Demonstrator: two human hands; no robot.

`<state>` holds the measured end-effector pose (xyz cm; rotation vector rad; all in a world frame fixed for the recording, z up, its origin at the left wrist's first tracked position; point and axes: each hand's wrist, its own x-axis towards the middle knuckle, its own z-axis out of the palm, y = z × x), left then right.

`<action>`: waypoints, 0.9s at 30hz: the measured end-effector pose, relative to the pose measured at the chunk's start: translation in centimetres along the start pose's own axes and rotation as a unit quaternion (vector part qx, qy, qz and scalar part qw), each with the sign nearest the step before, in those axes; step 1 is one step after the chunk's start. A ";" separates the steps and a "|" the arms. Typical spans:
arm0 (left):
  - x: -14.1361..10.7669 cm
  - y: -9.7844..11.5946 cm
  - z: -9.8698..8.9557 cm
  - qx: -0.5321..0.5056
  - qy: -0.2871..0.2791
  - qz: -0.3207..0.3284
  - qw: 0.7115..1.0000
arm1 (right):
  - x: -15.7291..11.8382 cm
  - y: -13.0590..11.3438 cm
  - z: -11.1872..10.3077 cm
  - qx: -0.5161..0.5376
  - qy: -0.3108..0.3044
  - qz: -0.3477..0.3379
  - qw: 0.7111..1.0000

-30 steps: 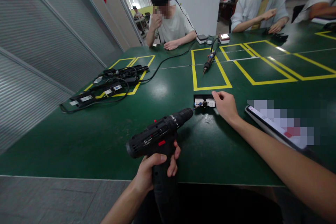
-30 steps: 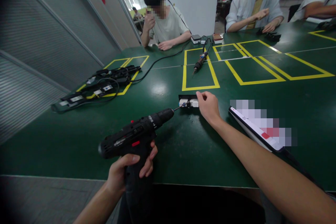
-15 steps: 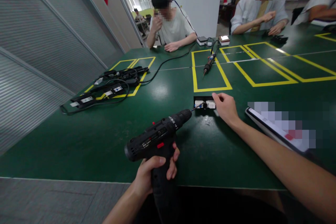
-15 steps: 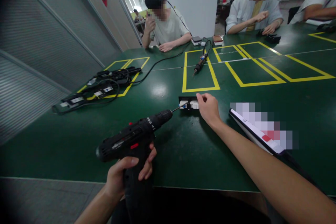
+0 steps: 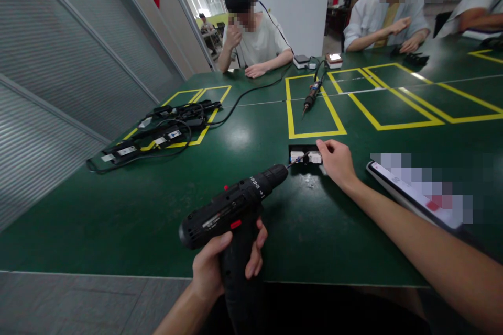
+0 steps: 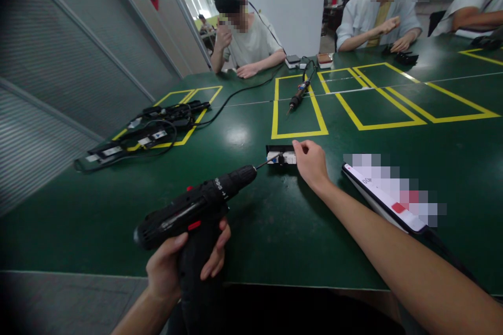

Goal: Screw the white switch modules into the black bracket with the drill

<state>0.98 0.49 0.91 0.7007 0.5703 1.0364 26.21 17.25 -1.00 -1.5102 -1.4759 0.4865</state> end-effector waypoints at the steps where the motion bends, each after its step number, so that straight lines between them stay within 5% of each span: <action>1: 0.0 0.0 0.0 0.000 -0.014 0.007 1.000 | 0.0 0.0 0.0 -0.002 0.003 -0.001 1.000; 9: -0.6 -0.1 -0.1 0.066 -0.022 0.030 0.997 | 0.0 0.2 0.1 -0.005 0.008 -0.019 1.000; 15: -1.1 0.2 -0.5 0.123 -0.029 -0.050 0.991 | 0.1 0.1 0.0 0.000 0.000 -0.016 1.000; 21: -0.4 0.2 0.7 0.112 -0.014 0.051 0.992 | 0.0 -0.1 -0.1 0.002 -0.001 -0.015 1.000; 27: -0.6 -0.3 0.2 0.122 -0.047 0.038 0.991 | -0.1 -0.1 0.0 0.002 -0.004 -0.011 1.000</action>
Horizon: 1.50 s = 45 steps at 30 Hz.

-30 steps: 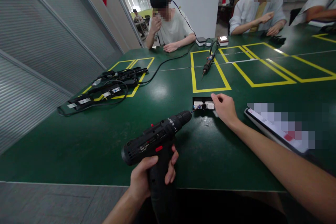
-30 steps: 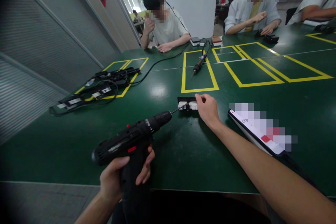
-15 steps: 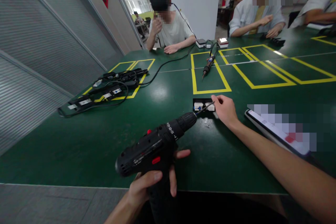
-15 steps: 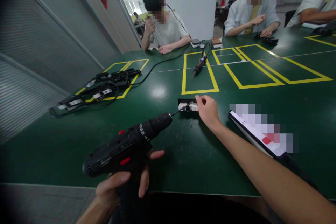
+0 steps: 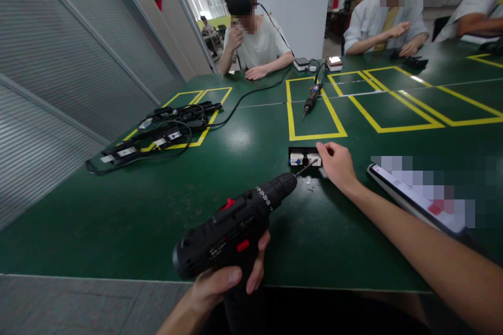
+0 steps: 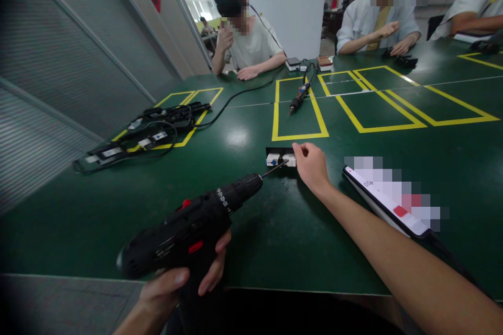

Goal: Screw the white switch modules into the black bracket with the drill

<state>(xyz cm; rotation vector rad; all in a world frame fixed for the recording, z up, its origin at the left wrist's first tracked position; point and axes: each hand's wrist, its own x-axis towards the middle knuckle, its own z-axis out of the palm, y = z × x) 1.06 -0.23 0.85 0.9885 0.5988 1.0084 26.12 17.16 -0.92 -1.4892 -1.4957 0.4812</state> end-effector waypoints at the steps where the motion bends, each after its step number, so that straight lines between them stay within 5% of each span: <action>1: -0.1 -0.1 -0.1 0.010 -0.006 -0.009 1.000 | 0.0 0.0 0.0 -0.001 0.000 -0.001 1.000; 5: 0.0 -0.1 -0.2 0.030 -0.009 -0.027 0.999 | -0.1 -0.1 0.1 0.001 -0.011 -0.007 1.000; 15: 0.7 0.4 0.7 -0.025 0.088 -0.029 0.995 | -0.1 -0.1 0.2 -0.006 -0.001 -0.005 1.000; 33: 0.3 0.4 0.7 -0.012 0.079 -0.022 0.997 | -0.2 0.0 0.3 0.003 -0.007 -0.004 1.000; 38: 0.2 0.4 0.2 -0.011 0.059 -0.012 0.998 | -0.4 -0.8 0.0 -0.004 0.024 -0.107 0.994; 45: 0.3 0.4 0.1 -0.014 0.052 -0.015 0.998 | -0.9 -1.6 -0.3 -0.028 -0.061 -0.215 0.974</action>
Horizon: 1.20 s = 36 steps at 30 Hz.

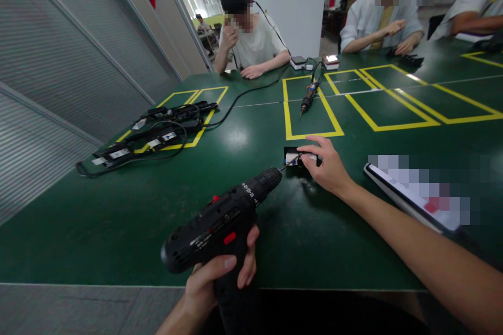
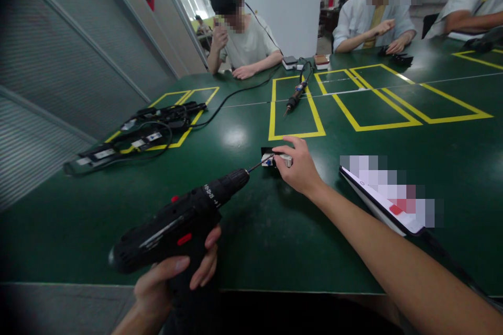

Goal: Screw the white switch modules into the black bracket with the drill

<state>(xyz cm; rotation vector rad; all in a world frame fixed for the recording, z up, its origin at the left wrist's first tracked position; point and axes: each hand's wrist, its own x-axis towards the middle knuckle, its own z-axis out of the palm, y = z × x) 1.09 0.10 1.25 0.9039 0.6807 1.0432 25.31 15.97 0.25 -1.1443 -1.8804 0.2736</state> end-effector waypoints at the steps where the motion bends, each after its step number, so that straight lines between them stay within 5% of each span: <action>1: 0.0 0.0 0.1 -0.003 0.007 0.002 1.000 | 0.0 0.0 0.0 0.001 -0.007 -0.003 1.000; 6: 0.1 0.1 0.6 -0.018 0.045 0.013 0.999 | -0.2 0.3 0.5 0.012 -0.022 -0.001 1.000; 36: 0.3 0.2 0.6 -0.013 0.032 -0.026 0.999 | -0.1 0.6 0.7 0.081 -0.017 0.010 0.996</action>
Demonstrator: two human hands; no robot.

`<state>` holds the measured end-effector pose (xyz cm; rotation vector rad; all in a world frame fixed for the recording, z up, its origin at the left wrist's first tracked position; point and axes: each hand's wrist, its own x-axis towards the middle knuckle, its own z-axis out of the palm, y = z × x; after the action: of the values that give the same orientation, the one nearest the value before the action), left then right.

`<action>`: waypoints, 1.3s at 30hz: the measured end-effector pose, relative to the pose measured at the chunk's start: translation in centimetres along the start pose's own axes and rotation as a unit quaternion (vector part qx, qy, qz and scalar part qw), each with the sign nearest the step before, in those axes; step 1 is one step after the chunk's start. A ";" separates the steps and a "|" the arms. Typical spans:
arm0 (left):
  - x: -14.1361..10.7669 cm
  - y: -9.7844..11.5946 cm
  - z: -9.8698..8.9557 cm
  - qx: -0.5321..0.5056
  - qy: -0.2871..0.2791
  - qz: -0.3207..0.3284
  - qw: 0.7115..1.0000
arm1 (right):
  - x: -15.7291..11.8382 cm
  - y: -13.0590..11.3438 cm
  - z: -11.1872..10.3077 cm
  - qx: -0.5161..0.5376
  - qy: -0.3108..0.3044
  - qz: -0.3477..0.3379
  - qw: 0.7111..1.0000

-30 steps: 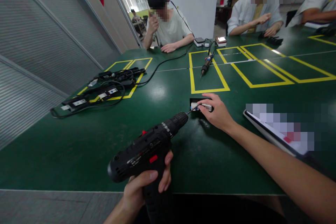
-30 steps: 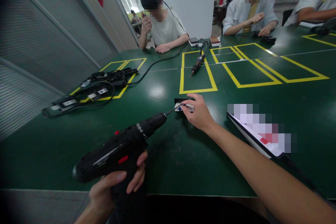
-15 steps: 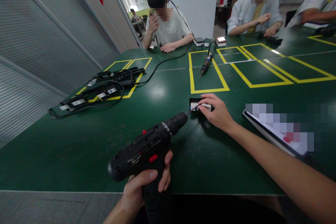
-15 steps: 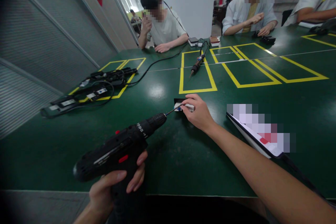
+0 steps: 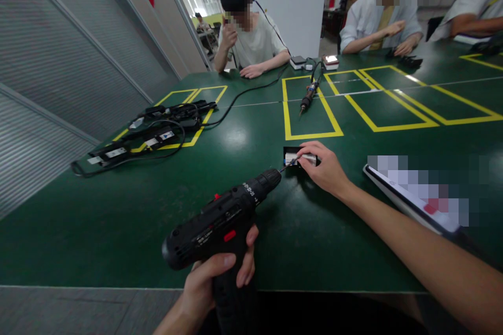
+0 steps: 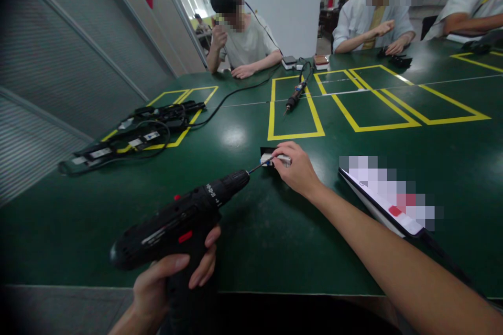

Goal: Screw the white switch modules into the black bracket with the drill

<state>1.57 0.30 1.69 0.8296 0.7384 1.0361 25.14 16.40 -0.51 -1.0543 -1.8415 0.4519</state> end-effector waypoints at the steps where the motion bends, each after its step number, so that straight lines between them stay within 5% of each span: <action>1: 0.0 0.0 0.0 0.001 -0.001 0.001 1.000 | 0.0 0.0 0.0 -0.002 -0.004 0.001 1.000; 33: -0.2 -0.1 -0.1 -0.011 0.019 0.006 1.000 | 0.2 0.4 -0.3 0.031 -0.037 0.028 0.998; 39: -0.1 -0.1 -0.6 -0.006 -0.011 -0.018 1.000 | 0.1 0.4 -0.3 0.032 -0.033 0.020 0.999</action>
<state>1.05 0.35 1.34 0.8120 0.7260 0.9971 25.53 16.69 -0.52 -1.0451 -1.8539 0.5719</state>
